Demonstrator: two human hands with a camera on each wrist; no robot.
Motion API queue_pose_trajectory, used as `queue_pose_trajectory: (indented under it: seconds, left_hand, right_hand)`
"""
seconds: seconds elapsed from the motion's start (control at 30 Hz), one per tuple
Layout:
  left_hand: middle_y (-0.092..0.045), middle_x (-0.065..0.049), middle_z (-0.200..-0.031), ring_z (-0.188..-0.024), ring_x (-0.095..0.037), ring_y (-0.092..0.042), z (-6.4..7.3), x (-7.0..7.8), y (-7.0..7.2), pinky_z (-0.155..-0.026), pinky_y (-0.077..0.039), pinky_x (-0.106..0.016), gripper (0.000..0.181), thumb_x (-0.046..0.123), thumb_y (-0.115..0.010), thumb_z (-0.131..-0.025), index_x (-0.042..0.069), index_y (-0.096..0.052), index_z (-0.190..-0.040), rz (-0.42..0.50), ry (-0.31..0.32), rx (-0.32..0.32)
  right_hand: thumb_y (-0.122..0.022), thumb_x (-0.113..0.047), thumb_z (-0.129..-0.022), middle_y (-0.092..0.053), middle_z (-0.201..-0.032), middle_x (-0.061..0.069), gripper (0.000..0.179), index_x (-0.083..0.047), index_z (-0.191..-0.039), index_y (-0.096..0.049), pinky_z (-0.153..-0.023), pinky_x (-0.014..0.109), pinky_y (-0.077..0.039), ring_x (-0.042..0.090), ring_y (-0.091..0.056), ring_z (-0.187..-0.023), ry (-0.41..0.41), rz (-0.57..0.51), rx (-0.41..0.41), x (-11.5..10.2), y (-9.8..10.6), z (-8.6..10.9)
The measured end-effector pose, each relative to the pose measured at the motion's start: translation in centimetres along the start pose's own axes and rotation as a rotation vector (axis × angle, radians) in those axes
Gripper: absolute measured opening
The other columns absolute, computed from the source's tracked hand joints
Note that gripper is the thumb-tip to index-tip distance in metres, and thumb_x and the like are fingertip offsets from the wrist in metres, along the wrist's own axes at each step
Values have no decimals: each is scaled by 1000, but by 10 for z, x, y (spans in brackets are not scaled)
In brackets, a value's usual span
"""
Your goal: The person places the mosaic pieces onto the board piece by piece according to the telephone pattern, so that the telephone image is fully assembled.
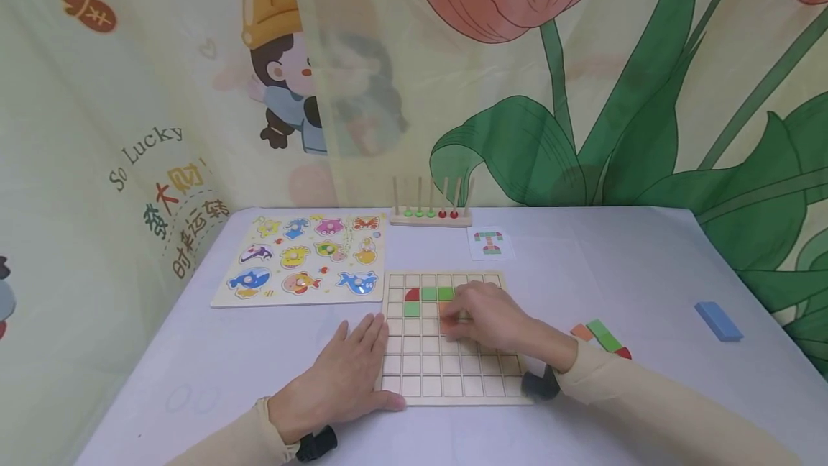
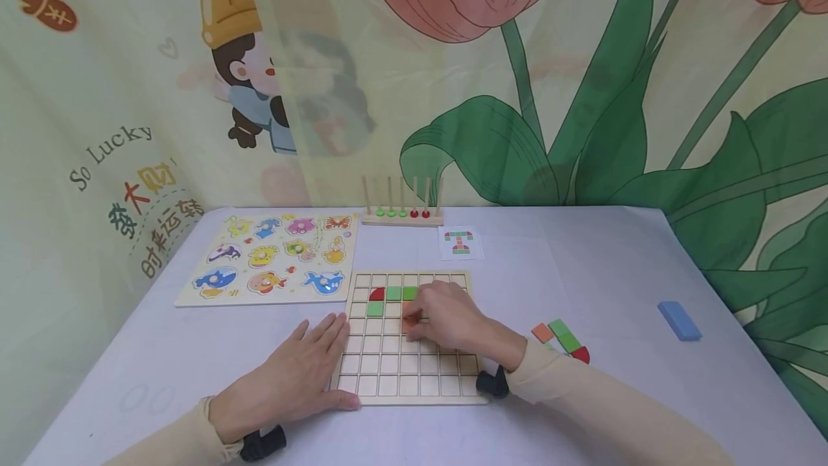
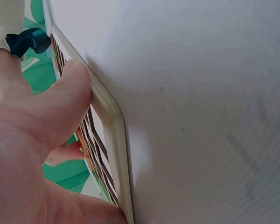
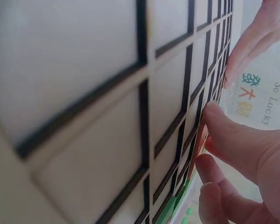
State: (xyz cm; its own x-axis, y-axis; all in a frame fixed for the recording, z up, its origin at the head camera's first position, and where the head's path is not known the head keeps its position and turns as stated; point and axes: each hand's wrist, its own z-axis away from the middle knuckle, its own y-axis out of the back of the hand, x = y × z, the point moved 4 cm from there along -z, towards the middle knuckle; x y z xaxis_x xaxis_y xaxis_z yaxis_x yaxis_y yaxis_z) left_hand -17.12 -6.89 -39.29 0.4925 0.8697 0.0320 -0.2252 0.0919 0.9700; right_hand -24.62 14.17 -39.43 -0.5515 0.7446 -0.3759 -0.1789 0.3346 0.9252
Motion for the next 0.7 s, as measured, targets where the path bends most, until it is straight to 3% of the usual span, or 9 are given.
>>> queue_pose_trajectory:
  seconds: [0.5, 0.7]
  left_hand:
    - [-37, -20, -164, -154, -34, -36, 0, 0, 0, -120, -34, -61, 110, 77, -63, -83, -4, -40, -154, -1, -4, 9]
    - [-37, -21, -164, -154, -35, -36, 1, 0, 0, -120, -33, -61, 110, 76, -64, -83, -4, -39, -154, 18, -11, 13]
  right_hand:
    - [-86, -19, -83, -77, -92, -10, 17, -19, -101, -84, -78, 27, -50, 7, -65, -89, -18, -48, -2, 4, 0, 2]
    - [-85, -20, -84, -76, -93, -13, 24, -22, -108, -83, -72, 22, -48, 3, -61, -85, -11, -93, 19, 10, 4, 11]
